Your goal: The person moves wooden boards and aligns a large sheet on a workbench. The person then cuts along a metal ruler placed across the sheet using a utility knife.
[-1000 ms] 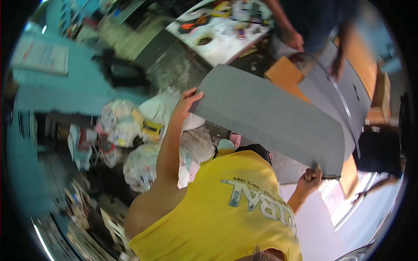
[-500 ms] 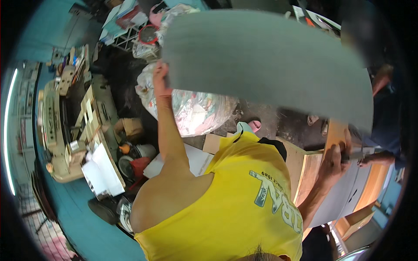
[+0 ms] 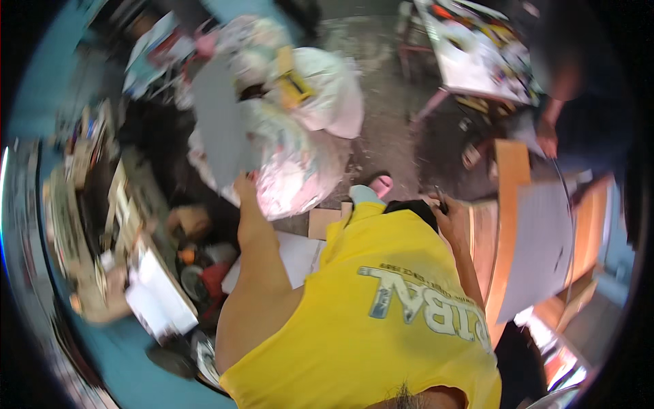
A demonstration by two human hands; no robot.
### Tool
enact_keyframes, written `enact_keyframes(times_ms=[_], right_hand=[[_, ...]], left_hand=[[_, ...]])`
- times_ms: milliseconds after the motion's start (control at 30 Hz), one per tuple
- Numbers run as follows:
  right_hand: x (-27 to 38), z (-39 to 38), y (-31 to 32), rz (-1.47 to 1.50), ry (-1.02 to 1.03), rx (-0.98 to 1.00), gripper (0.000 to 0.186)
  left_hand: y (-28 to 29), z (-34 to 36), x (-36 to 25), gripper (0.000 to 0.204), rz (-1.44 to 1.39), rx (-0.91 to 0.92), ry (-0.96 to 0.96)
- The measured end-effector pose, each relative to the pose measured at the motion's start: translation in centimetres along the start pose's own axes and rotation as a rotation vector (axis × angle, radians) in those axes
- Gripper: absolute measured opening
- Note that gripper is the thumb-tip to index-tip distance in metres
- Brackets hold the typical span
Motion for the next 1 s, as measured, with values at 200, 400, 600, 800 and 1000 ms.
enact_keyframes(times_ms=[200,400,600,800,1000], right_hand=[[-8.3,-4.4,1.0,-0.087,-0.202,-0.198,0.029],[-8.6,-11.3,0.6,0.008,-0.405,-0.488,0.022],[-10.7,-13.0,-1.3,0.091,-0.434,-0.591,0.026],[-12.3,-15.9,-3.8,0.208,-0.663,-0.82,0.031],[-12.3,-17.2,-3.2,0.165,-0.774,-1.008,0.032]], left_hand=[[-5.4,-3.1,-5.7,0.027,-1.275,0.94,0.235],[1.7,-2.2,-2.3,0.027,-0.947,0.815,-0.067],[-3.4,-0.2,-21.6,0.028,-0.736,0.368,-0.164],[1.0,1.4,-35.0,0.03,-0.455,0.053,-0.443],[0.0,-3.4,-55.1,0.029,-0.738,0.631,-1.111]])
Point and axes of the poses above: each hand's wrist, its own z-axis towards the middle knuckle, its own y-axis out of the back of the hand, x = y × z, the point moved 2 cm from there along z, towards the middle knuckle, and after that the axes turned 4 degrees about y, right-handed, at the moved point
